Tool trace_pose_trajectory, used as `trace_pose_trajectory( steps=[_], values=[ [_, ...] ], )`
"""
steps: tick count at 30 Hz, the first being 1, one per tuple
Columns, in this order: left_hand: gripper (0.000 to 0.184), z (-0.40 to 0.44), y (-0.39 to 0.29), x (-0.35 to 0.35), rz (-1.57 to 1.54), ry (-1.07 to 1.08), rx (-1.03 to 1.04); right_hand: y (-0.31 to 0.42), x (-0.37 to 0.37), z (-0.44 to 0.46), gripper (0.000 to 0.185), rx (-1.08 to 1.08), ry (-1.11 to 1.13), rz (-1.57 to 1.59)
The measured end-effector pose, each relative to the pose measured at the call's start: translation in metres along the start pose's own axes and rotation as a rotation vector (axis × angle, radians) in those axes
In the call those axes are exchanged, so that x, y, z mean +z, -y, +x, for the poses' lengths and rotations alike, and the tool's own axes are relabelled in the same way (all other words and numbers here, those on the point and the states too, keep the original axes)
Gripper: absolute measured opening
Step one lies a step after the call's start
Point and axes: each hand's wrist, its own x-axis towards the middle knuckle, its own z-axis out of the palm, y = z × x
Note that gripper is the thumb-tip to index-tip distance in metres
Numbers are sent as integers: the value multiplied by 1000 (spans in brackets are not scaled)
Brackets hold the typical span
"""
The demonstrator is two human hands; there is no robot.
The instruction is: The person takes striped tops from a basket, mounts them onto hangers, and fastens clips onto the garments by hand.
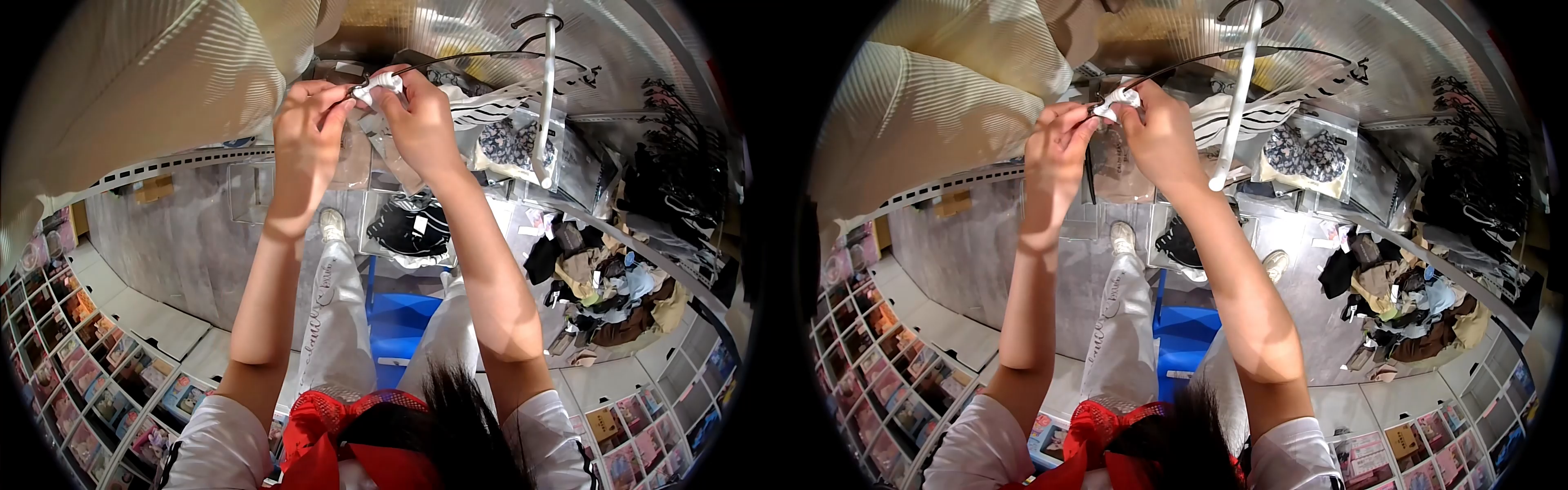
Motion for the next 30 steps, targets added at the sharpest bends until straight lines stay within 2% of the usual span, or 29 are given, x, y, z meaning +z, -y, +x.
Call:
trace_pose_trajectory(
  steps=[2,5,6,9,12,18,24,27,30],
  values=[
    [18,2,-8,-4,184,3,-61,2,0,0,14,-9,1,15],
    [15,5,-4,0,-159,-106,-132,2,0,-1,16,-69,20,124],
    [15,5,-3,-1,-167,-91,-168,2,1,-1,16,-97,29,177],
    [15,5,1,-5,-216,-56,-259,3,-7,-2,18,-150,76,26],
    [15,5,0,-5,-295,-50,-301,16,-16,0,17,43,97,-129],
    [17,6,5,4,-312,-84,-295,5,-4,3,15,-32,-83,-59],
    [24,8,8,14,-513,-157,-357,6,-3,10,14,13,-46,-52],
    [25,11,4,21,-662,-240,-402,15,0,12,14,16,-103,-164],
    [25,12,0,25,-687,-300,-431,19,2,13,15,89,-97,-86]
  ],
)
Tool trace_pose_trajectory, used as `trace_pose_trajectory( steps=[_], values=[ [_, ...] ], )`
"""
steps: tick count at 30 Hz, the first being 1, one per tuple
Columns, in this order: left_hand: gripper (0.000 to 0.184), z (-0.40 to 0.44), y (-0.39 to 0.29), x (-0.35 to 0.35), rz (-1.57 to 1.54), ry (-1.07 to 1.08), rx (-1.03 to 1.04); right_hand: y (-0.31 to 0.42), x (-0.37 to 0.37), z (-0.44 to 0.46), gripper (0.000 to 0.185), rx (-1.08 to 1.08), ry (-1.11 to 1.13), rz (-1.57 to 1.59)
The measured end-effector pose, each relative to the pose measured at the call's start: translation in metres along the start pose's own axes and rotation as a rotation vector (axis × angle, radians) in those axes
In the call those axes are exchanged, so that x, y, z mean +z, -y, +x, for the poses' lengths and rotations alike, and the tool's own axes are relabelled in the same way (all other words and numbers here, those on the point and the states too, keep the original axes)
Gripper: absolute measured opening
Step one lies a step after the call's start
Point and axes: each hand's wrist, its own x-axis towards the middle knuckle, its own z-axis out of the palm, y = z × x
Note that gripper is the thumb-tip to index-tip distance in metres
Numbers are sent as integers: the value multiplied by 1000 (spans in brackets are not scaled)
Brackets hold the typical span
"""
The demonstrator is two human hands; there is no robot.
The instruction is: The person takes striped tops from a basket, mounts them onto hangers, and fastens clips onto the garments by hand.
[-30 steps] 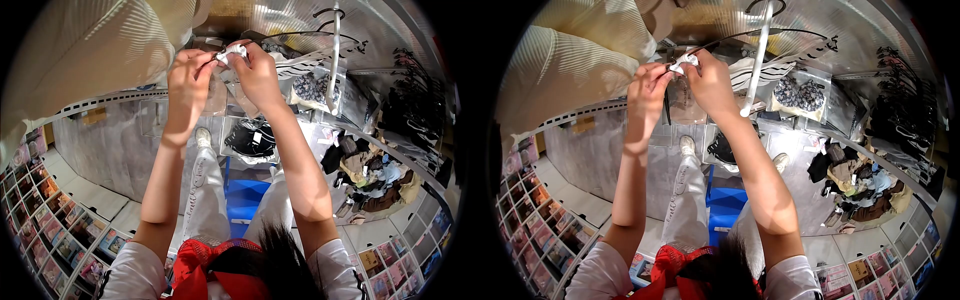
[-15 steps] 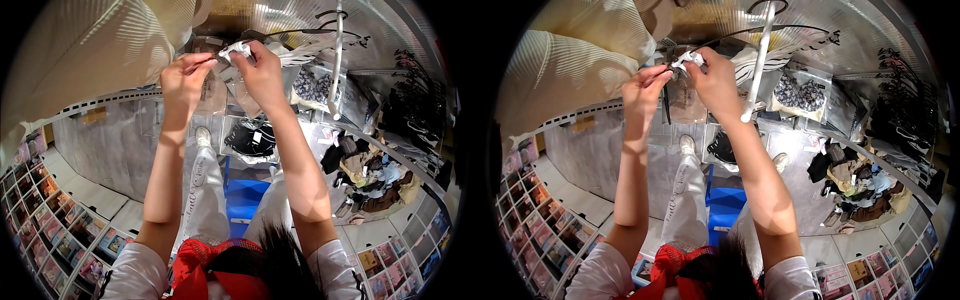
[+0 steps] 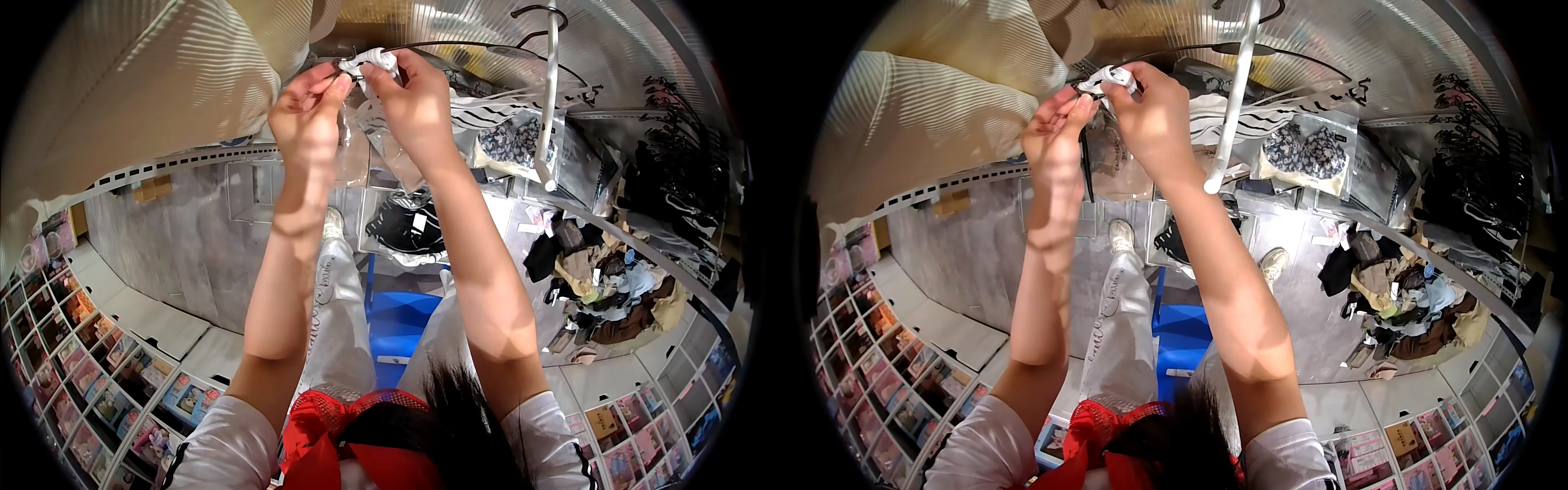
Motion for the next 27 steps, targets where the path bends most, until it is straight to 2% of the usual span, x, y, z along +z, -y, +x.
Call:
trace_pose_trajectory(
  steps=[2,9,11,15,17,18,20,22,23,25,27],
  values=[
    [25,-3,0,3,30,-27,12,-2,0,2,14,10,28,54],
    [25,-8,0,18,-292,-112,-61,-9,1,9,11,85,101,403],
    [24,-6,5,19,-366,-85,-64,-15,3,10,13,74,99,410],
    [26,1,11,18,-238,-48,-50,-12,-3,6,20,114,122,285],
    [28,5,17,11,-96,45,21,-22,-10,-2,24,-132,3,67],
    [30,5,15,11,26,31,122,-28,-15,-7,25,-255,-57,-43],
    [35,1,8,11,264,-2,332,-33,-35,-26,31,-277,-232,-92],
    [39,3,-2,7,581,59,630,-36,-70,-48,36,-455,-436,-421],
    [42,6,-6,7,737,83,778,-31,-91,-56,36,-568,-512,-610],
    [43,17,-11,14,788,186,954,-16,-118,-40,37,-892,-655,-542],
    [39,25,-19,26,881,278,1070,20,-139,-30,33,-727,-555,-1051]
  ],
)
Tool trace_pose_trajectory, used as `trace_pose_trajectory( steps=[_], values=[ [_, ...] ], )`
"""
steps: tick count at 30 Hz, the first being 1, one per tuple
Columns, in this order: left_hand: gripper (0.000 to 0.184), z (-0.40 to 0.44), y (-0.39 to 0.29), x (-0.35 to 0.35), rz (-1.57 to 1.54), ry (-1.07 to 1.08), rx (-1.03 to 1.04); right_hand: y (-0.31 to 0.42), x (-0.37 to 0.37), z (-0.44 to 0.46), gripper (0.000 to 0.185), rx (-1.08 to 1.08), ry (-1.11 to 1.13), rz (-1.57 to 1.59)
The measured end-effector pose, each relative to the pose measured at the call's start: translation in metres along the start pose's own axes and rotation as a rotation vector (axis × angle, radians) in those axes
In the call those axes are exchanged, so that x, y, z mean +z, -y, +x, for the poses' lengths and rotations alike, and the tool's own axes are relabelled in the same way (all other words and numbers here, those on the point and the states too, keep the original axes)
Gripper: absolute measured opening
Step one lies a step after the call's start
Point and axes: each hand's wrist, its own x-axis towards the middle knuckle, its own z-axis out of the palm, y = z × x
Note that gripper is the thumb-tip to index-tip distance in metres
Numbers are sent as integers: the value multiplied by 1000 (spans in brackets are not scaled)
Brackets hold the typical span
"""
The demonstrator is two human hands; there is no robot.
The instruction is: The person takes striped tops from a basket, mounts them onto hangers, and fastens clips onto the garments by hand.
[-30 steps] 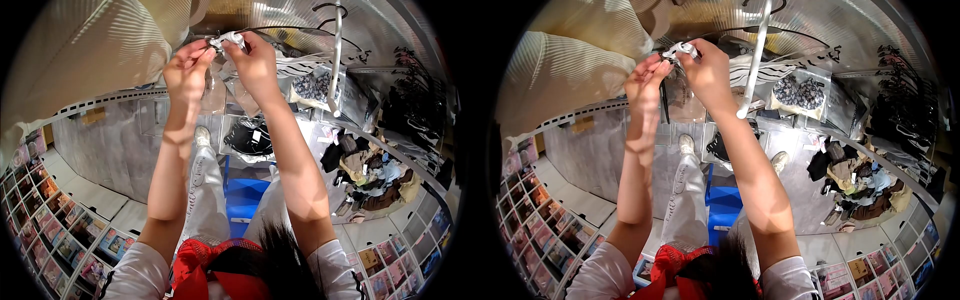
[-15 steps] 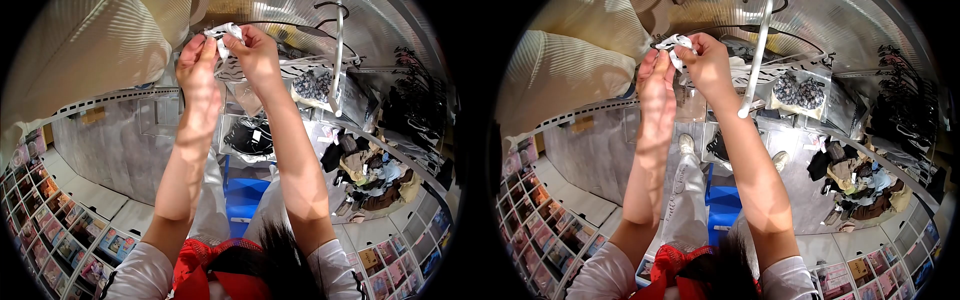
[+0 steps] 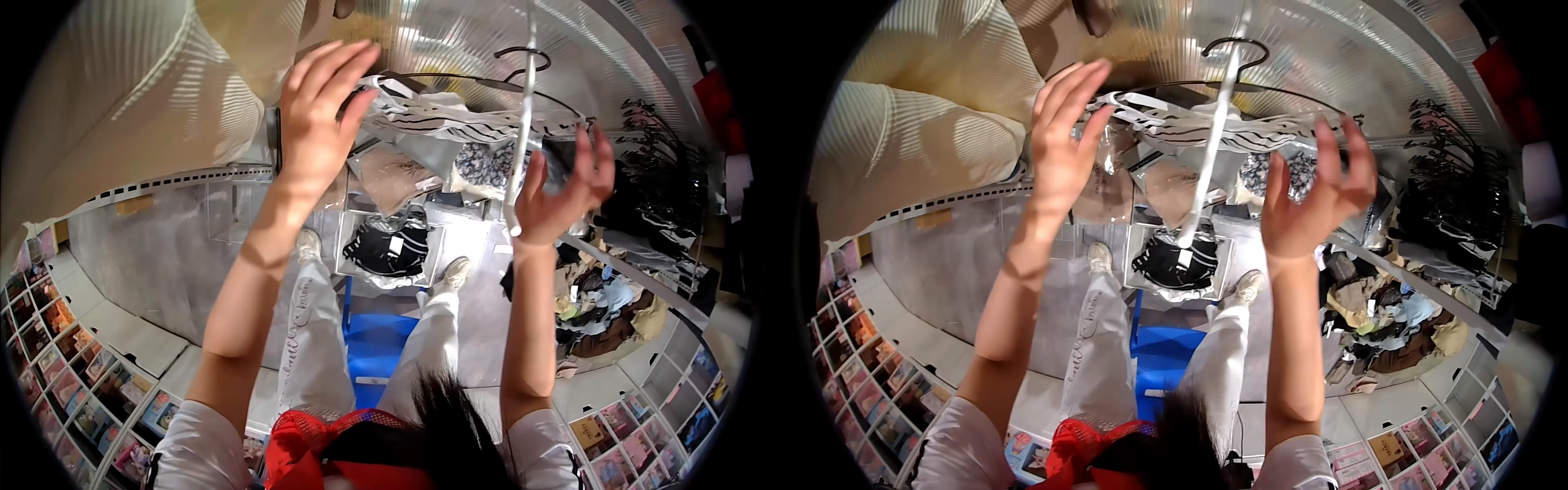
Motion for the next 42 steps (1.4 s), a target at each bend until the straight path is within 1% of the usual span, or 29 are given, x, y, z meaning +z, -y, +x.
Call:
trace_pose_trajectory(
  steps=[1,2,3,4,6,8,9,12,13,15,18,19,20,21,22,23,24,25,26,27,28,29,30,33,36,37,40,41,42],
  values=[
    [29,6,3,8,-18,-7,23,-8,2,15,28,-73,118,-25],
    [25,11,8,14,-31,20,15,-15,11,28,24,-145,237,-49],
    [22,15,13,20,-46,49,7,-23,27,33,15,-132,184,76],
    [19,21,18,26,-60,78,2,-28,41,41,11,-102,211,269],
    [15,41,24,37,-24,69,-39,-26,58,58,11,94,289,304],
    [15,63,32,47,-75,115,-95,-36,83,77,12,196,279,286],
    [16,74,41,62,14,90,-92,-40,95,85,13,250,277,278],
    [25,95,86,90,41,155,50,-49,118,107,18,373,444,158],
    [34,95,81,91,160,169,7,-45,116,119,26,391,512,118],
    [60,98,67,96,405,197,-72,-32,114,140,45,426,644,43],
    [43,50,19,75,286,69,48,-13,101,113,41,142,-18,79],
    [50,31,15,69,299,175,46,-39,119,83,33,58,-249,159],
    [57,10,15,64,311,279,44,-33,101,64,41,201,1,216],
    [56,-12,11,57,284,308,20,-35,94,35,39,16,-44,262],
    [54,-36,7,50,255,339,-7,-31,90,4,41,83,40,166],
    [54,-56,4,42,207,413,-68,-35,85,-31,45,-21,87,121],
    [54,-78,3,37,157,489,-131,-33,73,-61,47,67,267,263],
    [55,-105,4,35,173,535,-178,-26,61,-92,47,45,327,165],
    [57,-137,5,37,189,584,-224,-25,54,-129,49,137,425,230],
    [58,-171,2,35,202,640,-274,-21,43,-169,49,196,521,168],
    [53,-204,-4,31,167,626,-273,-16,30,-211,48,356,699,170],
    [45,-228,-12,27,182,739,-321,-20,23,-274,46,357,736,114],
    [41,-254,-23,21,170,800,-347,-9,6,-297,43,560,960,160],
    [33,-316,-28,29,136,942,-435,1,-18,-367,37,601,1369,163],
    [28,-353,-15,50,92,1074,-455,-12,0,-411,34,693,1594,186],
    [27,-362,-7,60,80,1115,-450,-18,11,-427,34,671,1552,150],
    [25,-374,26,100,-26,1301,-469,-34,59,-453,33,430,1393,1],
    [23,-381,36,113,32,1210,-370,-44,82,-472,34,300,1228,44],
    [23,-387,47,125,48,1150,-329,-43,103,-471,36,205,1145,87]
  ],
)
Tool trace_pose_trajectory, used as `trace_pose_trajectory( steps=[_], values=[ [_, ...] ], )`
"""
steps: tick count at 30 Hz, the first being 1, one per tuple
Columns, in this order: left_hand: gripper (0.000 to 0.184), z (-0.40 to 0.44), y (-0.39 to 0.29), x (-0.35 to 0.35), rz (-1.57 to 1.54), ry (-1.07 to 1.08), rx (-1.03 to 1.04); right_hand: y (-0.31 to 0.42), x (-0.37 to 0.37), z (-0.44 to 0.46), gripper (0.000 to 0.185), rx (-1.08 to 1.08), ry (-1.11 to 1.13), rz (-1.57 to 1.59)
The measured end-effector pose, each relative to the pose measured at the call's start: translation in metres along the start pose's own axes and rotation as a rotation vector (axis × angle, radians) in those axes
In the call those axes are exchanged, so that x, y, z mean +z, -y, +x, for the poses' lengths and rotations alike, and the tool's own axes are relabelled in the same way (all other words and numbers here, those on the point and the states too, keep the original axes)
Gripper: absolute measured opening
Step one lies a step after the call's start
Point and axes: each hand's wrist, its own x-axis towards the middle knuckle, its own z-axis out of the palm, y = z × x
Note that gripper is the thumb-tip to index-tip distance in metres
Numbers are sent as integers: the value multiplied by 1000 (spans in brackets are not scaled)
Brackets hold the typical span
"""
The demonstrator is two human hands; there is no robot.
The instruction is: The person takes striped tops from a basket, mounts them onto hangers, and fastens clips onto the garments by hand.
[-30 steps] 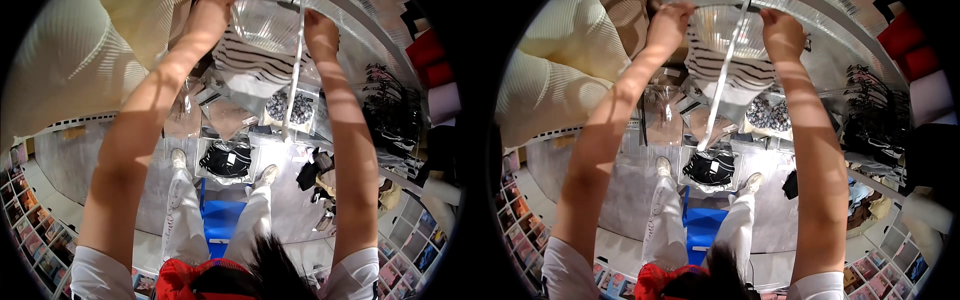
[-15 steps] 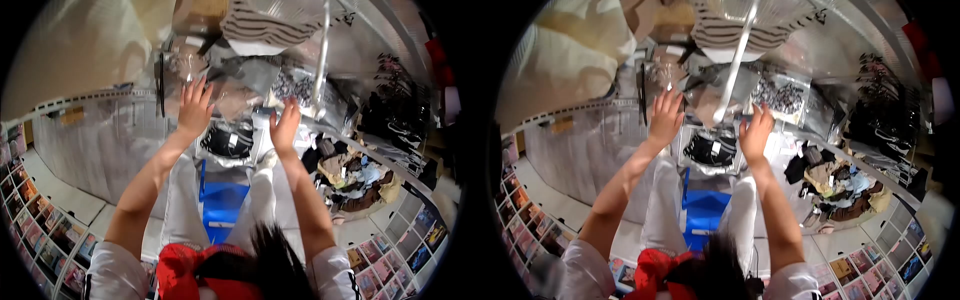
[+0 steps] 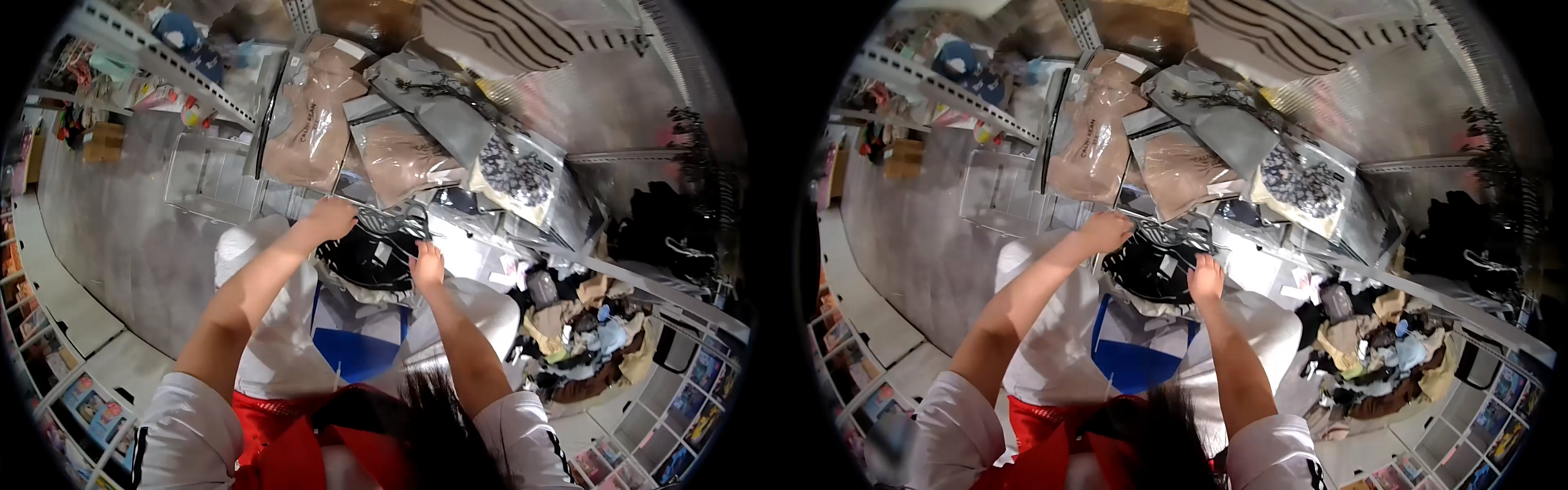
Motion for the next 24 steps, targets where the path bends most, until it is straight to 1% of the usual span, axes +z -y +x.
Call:
trace_pose_trajectory(
  steps=[2,4,5,6,8,9,10,11,12,14,16,17,18,19,20,21,22,24],
  values=[
    [22,11,10,14,40,-100,52,-2,38,34,36,-115,24,185],
    [22,11,5,11,331,97,69,-1,77,47,43,159,563,385],
    [22,1,-1,11,467,211,81,1,87,40,55,67,787,284],
    [23,-9,-4,9,366,175,126,2,100,29,66,-63,1049,291],
    [23,-30,-13,-1,176,71,219,-6,139,-4,69,-148,923,32],
    [24,-38,-17,-7,202,-52,262,-15,160,-1,64,-258,912,-38],
    [24,-51,-21,-12,210,-162,294,-12,156,-4,52,-132,747,-147],
    [25,-69,-28,-11,206,-247,336,-13,148,-23,44,-95,677,-111],
    [24,-82,-29,-7,-1,-364,327,-1,121,-30,37,-55,583,-79],
    [26,-93,-25,6,-39,-256,266,6,93,-20,28,-149,461,-58],
    [39,-93,-24,16,-71,-88,311,21,38,-14,27,-234,214,167],
    [61,-89,-23,26,-143,-115,441,33,2,-17,28,-217,289,305],
    [79,-90,-28,32,-131,-179,542,49,-34,-26,24,-126,367,463],
    [79,-96,-41,33,-165,-192,565,60,-65,-38,21,-16,433,777],
    [79,-99,-55,29,-198,-201,588,64,-87,-46,22,84,566,1250],
    [73,-97,-67,20,-447,-98,566,65,-103,-52,26,147,531,1330],
    [58,-97,-74,9,-528,-57,427,66,-116,-57,29,211,494,1412],
    [45,-86,-71,1,-531,-150,450,75,-137,-64,34,480,224,1326]
  ],
)
